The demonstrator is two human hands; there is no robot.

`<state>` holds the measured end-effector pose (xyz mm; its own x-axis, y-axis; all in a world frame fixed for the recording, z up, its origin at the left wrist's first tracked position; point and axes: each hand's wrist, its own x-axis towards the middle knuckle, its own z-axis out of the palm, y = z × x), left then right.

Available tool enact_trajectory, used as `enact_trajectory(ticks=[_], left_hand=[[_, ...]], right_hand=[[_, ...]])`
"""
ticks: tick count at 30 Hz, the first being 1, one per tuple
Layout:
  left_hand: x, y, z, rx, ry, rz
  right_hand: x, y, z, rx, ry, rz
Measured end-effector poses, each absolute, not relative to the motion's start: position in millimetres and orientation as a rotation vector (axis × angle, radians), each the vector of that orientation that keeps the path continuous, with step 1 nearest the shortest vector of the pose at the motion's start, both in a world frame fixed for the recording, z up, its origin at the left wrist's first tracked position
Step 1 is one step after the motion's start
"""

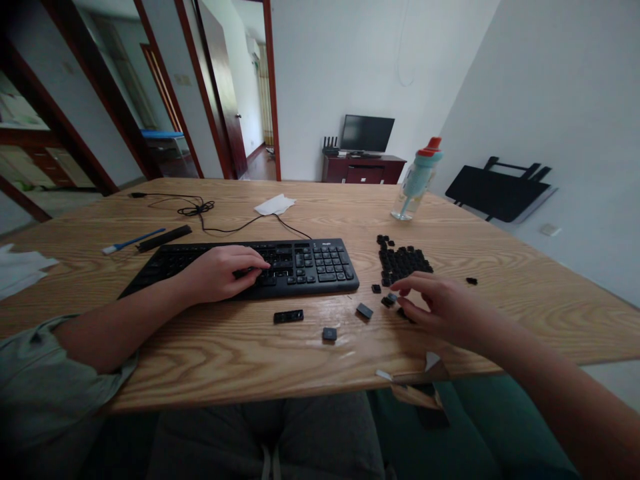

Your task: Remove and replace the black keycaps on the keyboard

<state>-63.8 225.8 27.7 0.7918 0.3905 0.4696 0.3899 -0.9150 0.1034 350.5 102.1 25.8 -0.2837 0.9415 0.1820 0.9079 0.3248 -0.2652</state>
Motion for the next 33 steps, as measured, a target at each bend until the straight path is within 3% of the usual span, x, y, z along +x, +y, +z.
enact_trajectory(ticks=[11,19,26,33], left_hand=[[-64.5,226.7,25.7,2.981,0.645,0.79],[-64.7,226.5,27.3,2.989,0.617,0.822],[-65.9,224.1,28.9,2.975,0.651,0.813],[-66.4,222.9,29.1,2.97,0.659,0.814]], right_hand=[[342.1,108.5,11.7,-1.85,-2.375,0.09],[351.4,108.7,8.5,-1.755,-2.358,-0.009],[360.7,108.3,31.5,-1.713,-2.365,0.128],[405.0,170.3,39.4,-2.045,-2.098,0.052]])
